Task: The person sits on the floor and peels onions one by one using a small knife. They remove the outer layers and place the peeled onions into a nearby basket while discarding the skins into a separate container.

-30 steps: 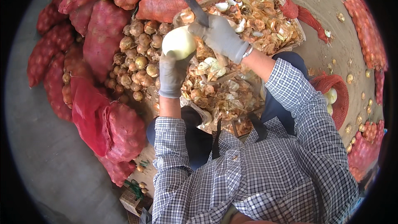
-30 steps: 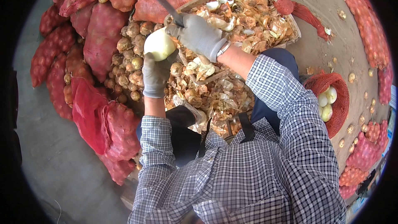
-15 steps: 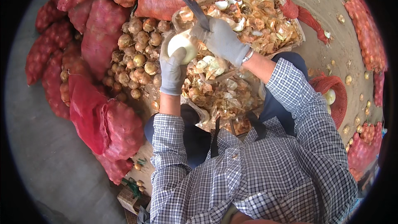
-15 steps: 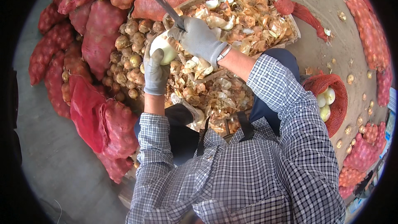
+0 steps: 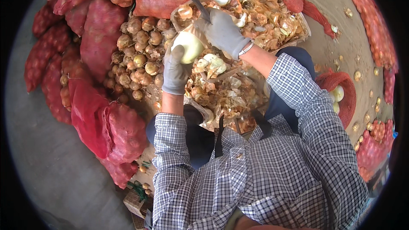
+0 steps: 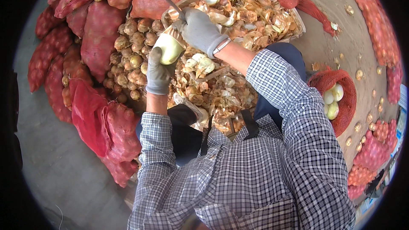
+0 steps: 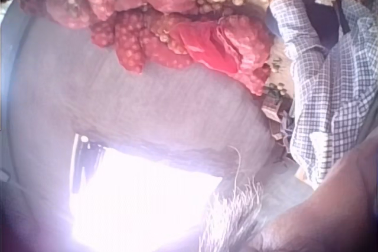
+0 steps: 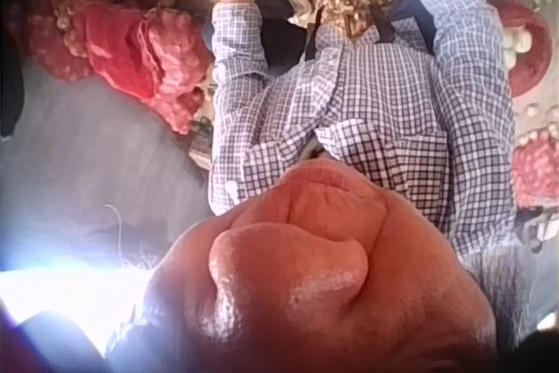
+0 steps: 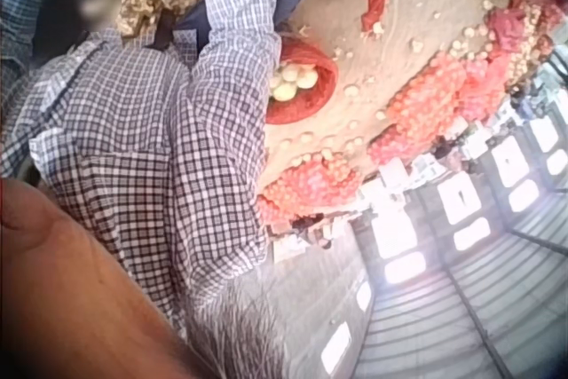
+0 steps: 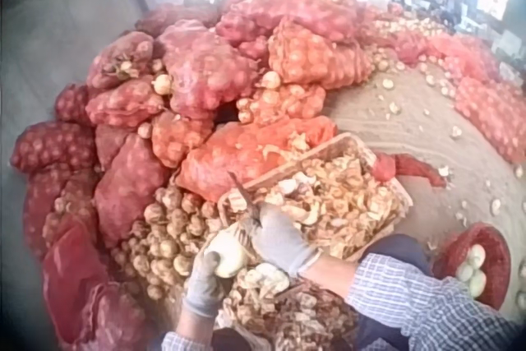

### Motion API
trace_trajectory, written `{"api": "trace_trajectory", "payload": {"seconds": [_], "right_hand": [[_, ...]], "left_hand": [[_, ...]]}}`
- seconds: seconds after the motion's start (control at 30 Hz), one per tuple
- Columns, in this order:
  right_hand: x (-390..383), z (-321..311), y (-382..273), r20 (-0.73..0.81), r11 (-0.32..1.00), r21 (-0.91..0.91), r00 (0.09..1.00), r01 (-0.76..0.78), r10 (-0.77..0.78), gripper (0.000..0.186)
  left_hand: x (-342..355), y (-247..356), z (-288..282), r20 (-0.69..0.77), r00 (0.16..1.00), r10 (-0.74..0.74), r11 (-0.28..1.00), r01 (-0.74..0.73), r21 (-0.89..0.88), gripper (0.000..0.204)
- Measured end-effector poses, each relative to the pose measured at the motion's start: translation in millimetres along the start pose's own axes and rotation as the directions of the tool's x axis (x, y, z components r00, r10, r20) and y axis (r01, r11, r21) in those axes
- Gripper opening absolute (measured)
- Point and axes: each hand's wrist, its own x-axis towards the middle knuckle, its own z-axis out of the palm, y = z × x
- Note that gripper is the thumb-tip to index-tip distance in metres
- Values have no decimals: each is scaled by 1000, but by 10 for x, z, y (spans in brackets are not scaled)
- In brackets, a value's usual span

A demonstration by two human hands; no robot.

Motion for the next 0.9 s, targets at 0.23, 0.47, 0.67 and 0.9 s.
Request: {"api": "trace_trajectory", "payload": {"seconds": [0.23,0.47,0.67,0.9], "right_hand": [[272,-143,184,-115,965,-250,992,-82,54,30],[469,-194,297,-230,920,-362,971,-148,66,24],[424,-393,215,-65,827,-560,998,-48,14,43],[-215,48,108,282,827,-183,834,532,-474,54]], "left_hand": [[-53,220,62,104,995,8,1000,-8,-2,99],[-101,276,-105,147,989,-16,996,28,-83,96],[-203,428,-122,28,992,122,988,-124,95,101],[-357,478,-109,-125,974,191,887,-117,447,104]]}}
